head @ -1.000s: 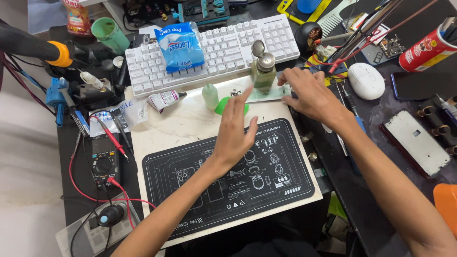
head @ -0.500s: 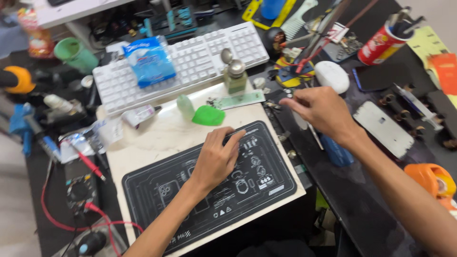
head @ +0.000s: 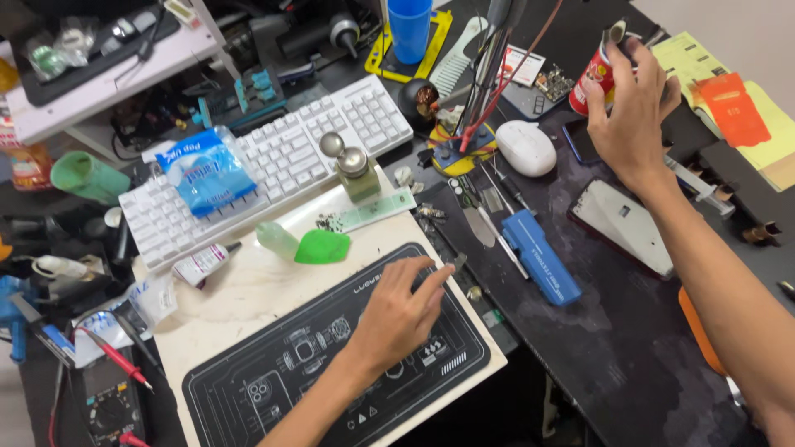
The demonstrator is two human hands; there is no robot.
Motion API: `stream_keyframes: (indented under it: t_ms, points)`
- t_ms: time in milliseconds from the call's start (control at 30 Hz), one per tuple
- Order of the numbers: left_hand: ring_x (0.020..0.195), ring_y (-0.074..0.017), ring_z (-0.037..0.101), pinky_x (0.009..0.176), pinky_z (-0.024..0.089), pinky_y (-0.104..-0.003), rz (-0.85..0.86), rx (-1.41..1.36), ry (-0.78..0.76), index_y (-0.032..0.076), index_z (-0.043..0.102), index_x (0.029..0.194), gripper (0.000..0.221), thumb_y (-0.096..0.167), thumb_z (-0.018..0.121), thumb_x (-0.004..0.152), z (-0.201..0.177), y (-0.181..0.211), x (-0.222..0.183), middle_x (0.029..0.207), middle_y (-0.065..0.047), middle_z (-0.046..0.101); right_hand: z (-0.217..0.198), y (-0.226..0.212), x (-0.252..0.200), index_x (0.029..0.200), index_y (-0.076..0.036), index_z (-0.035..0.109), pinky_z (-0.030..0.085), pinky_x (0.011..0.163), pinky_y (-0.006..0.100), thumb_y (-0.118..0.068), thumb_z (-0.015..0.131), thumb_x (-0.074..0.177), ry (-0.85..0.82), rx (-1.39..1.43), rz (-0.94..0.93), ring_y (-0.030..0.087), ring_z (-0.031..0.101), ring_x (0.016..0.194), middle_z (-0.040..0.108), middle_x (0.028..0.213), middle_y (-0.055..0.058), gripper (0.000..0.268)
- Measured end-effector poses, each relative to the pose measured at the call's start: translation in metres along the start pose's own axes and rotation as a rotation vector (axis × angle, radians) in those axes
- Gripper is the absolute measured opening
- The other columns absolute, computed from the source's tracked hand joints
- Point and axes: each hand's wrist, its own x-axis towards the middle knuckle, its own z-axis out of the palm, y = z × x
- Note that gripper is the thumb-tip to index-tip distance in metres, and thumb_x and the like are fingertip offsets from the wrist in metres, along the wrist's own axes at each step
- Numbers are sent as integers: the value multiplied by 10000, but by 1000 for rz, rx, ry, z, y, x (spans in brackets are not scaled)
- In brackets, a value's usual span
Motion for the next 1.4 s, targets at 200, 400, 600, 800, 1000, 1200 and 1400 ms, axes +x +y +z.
stream_keyframes:
  t_ms: [200,400,600,800,1000,1200,1400]
  points:
    - [1062,-346,617,935,507,-450,-37,-54,-6,35,643,1286,391,61,720,904,7,1,6,1174,-172,615,-4,5,0,1575,-13,486,185,1238,512,-97,553,1167,96,61,15,309,426,1528,484,1577,187,422]
    - [1079,-345,617,955,504,-458,-5,-60,10,38,641,1280,376,70,721,913,8,6,7,1177,-167,612,-36,-19,-3,1595,43,462,157,1237,478,-59,593,1184,250,53,-123,315,386,1548,423,1656,208,444]
    - [1074,-350,621,952,511,-458,12,-65,41,43,649,1270,364,70,728,915,-1,9,2,1181,-165,617,-66,-75,-15,1562,83,477,447,1141,516,89,588,1104,316,108,-372,330,538,1413,345,1583,266,470]
    - [1070,-340,627,941,518,-442,-78,-67,99,65,675,1223,329,55,720,898,-22,-4,-15,1155,-158,635,-91,-162,-52,1381,95,502,592,871,391,110,585,990,35,367,-431,315,672,1052,586,1286,187,400]
    - [966,-250,679,872,561,-371,-381,-313,286,59,718,1156,212,42,630,964,-38,-33,-34,1057,-119,667,-108,-222,-128,1348,-135,592,574,666,338,-35,668,910,-578,505,-144,237,703,756,656,958,93,456]
    - [864,-189,676,745,508,-331,-502,-312,445,55,741,1110,190,27,613,972,-37,-51,-40,981,-92,697,-113,-249,-187,1391,-186,549,550,565,408,-124,667,890,-944,432,-115,286,695,667,643,918,80,519]
    - [876,-210,666,781,519,-350,-430,-246,452,48,731,1118,182,11,623,977,-35,-49,-47,976,-95,683,-107,-230,-188,1354,-136,578,533,597,417,-114,625,934,-747,328,100,300,685,680,641,904,115,423]
